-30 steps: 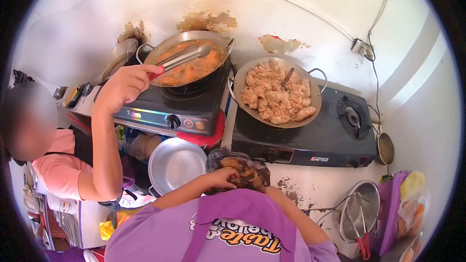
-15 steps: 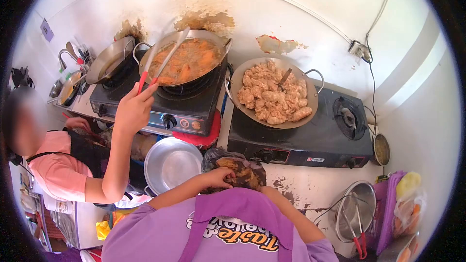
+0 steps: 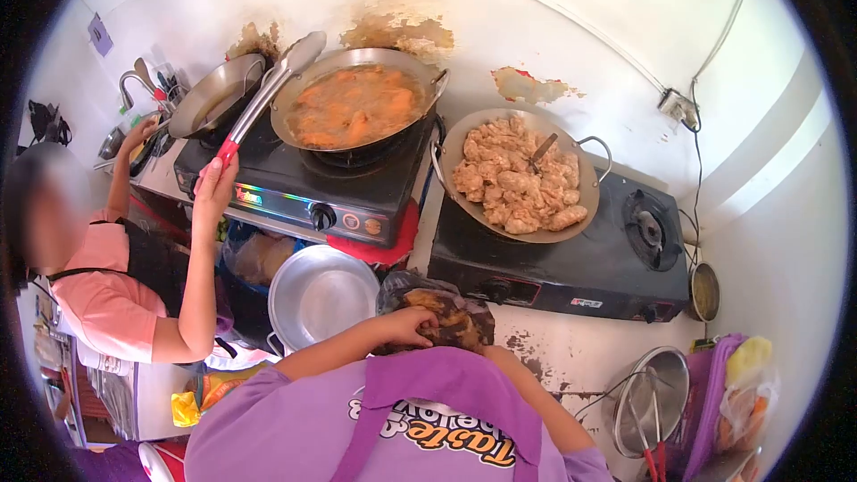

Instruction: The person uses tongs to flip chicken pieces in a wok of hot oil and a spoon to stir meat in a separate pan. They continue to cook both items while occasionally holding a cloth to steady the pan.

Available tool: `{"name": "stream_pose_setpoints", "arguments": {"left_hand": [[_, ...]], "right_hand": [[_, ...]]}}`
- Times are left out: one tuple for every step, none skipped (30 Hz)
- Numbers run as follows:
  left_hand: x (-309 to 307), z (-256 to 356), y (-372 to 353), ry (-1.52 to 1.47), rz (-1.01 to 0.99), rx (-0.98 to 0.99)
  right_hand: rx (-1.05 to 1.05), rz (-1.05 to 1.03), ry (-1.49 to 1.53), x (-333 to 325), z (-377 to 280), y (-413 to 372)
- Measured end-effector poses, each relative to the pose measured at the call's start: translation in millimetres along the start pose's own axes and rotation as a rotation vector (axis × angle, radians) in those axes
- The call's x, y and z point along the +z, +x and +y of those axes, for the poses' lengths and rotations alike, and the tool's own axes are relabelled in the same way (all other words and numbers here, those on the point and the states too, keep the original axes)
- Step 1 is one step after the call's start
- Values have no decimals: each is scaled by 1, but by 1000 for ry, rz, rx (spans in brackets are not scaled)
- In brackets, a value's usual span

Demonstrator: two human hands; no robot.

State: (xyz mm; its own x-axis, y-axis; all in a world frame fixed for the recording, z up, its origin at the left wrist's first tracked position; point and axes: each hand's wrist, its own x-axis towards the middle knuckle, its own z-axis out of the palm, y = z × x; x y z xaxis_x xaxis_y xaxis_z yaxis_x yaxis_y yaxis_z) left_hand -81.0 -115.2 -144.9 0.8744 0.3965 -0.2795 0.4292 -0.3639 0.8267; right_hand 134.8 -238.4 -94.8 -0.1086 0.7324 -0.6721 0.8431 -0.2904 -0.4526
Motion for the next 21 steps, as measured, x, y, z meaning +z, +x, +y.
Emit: {"name": "stream_pose_setpoints", "arguments": {"left_hand": [[1,-1,1,-2,3,-1],[1,-3,2,3,-3,10],[1,-4,2,7,-8,21],[1,-4,2,5,-5,19],[1,-3,1,11,-1,26],[1,-2,1,16,4,34],[1,-3,2,15,6,33],[2,-4,3,0,-7,23],[3,-6,3,-15,-21,14],[3,-7,4,-16,-19,13],[4,-8,4,-14,-15,13],[4,-9,4,-12,-12,14],[4,-9,4,-13,-10,12],[5,-10,5,-12,-10,20],[5,-10,5,-12,-9,26],[4,-9,4,-14,-5,24],[3,-8,4,-16,-10,17],[3,-8,3,-19,-14,10],[6,-11,4,-22,-8,6],[10,-17,7,-12,32,36],[11,-17,7,0,71,66]], "right_hand": [[-4,0,-1,0,1,1],[-8,1,0,2,1,1],[-12,1,0,2,2,1],[-17,0,0,3,2,2],[-21,0,0,4,3,3],[-26,0,1,5,4,3],[-30,0,1,6,6,4],[-33,1,2,7,7,4],[-37,2,3,7,9,5],[-41,3,3,8,11,6],[-45,3,4,9,12,6],[-50,4,5,10,14,7],[-54,5,5,11,16,8],[-58,5,6,12,18,8],[-62,5,5,13,20,8],[-67,4,4,14,21,8],[-73,2,3,15,22,8],[-79,0,1,16,24,8],[-85,-2,-1,17,24,11],[-91,-4,-4,17,24,13],[-97,-6,-6,17,25,14]]}}
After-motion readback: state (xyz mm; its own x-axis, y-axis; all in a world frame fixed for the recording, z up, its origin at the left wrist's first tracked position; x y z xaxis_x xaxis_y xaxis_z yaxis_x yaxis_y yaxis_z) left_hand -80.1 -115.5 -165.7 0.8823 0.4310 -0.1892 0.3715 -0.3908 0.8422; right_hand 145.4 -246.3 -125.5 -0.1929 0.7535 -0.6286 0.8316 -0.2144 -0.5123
